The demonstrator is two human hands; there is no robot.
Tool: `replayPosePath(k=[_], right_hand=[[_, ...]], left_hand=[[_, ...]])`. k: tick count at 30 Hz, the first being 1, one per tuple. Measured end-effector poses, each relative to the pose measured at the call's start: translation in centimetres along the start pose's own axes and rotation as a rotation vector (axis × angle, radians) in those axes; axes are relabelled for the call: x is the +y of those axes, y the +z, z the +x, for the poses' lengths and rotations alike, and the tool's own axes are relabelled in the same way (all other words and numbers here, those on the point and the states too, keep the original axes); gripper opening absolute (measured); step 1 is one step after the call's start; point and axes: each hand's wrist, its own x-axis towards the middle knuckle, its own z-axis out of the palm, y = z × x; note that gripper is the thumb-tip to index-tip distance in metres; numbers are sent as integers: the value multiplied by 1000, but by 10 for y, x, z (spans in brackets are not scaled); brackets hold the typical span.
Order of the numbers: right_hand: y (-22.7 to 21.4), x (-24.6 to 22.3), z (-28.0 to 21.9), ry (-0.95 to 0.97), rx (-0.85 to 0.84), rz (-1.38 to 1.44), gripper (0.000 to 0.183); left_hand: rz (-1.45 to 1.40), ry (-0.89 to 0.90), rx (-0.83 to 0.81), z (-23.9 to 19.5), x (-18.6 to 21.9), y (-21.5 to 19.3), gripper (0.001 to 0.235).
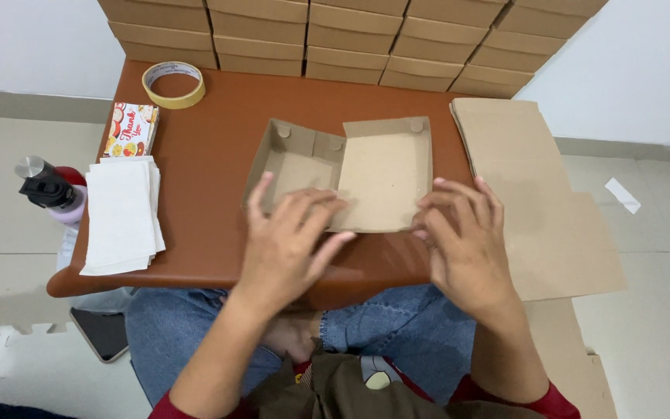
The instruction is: Assembling a small cardboard box by folding a flat template along pre-scored lines and placing a card inside.
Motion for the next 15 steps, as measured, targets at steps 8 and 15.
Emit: replayPosePath(k=[8,15], right_hand=[[18,51,39,125,96,79,8],[19,9,56,213,95,358,56]], left_hand=[[71,-159,-201,-37,-38,-26,18],[-294,7,-154,-28,3,8,32]])
